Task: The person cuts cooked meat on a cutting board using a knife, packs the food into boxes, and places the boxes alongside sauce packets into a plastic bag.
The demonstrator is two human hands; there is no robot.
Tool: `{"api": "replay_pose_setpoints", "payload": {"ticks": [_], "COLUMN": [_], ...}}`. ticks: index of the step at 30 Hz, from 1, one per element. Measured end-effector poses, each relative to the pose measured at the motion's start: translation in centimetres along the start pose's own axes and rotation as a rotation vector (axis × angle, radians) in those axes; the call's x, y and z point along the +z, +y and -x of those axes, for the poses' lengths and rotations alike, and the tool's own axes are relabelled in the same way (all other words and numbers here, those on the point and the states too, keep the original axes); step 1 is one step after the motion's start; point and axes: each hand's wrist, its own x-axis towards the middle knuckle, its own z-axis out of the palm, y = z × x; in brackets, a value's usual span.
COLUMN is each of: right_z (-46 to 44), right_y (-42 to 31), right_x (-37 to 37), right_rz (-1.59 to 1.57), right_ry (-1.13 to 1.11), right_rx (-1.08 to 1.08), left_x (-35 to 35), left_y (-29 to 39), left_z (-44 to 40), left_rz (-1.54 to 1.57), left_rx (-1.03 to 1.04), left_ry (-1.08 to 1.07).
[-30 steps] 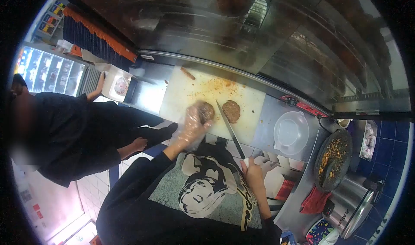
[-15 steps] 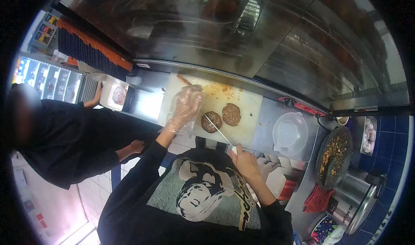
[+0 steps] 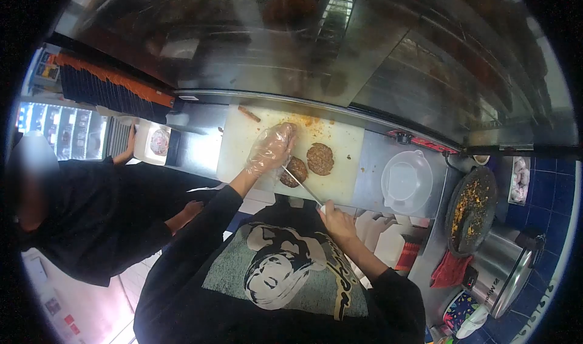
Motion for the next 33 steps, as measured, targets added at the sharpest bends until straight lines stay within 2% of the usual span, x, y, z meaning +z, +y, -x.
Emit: {"api": "replay_pose_setpoints", "payload": {"ticks": [8, 14, 16, 19, 23, 28, 33], "right_z": [-0.6, 1.4, 2.1, 2.8, 2.6, 1.9, 1.6], "right_y": [-0.6, -0.8, -1.8, -2.8, -2.6, -1.9, -2.0], "right_x": [0.4, -1.4, -3.2, -4.9, -5.2, -4.1, -4.0], "right_rz": [-0.049, -0.028, -0.015, 0.01, 0.023, 0.034, 0.047], "right_ry": [0.014, 0.072, 0.075, 0.072, 0.116, 0.137, 0.094], "right_rx": [-0.015, -0.024, -0.036, -0.038, -0.046, -0.054, -0.026], "left_x": [1.4, 1.5, -1.1, -1.3, -2.3, -1.9, 0.5], "left_y": [-2.8, -0.8, 0.6, 0.0, 1.0, 1.3, -0.8], "left_z": [-0.4, -0.6, -1.0, -1.5, -2.0, -1.6, -1.4], "left_rz": [0.016, 0.019, 0.207, 0.328, 0.304, 0.189, 0.154], "left_rx": [0.109, 0.042, -0.114, -0.037, 0.039, -0.077, -0.106], "left_ry": [0.039, 0.012, -0.036, 0.054, 0.104, -0.068, -0.057]}}
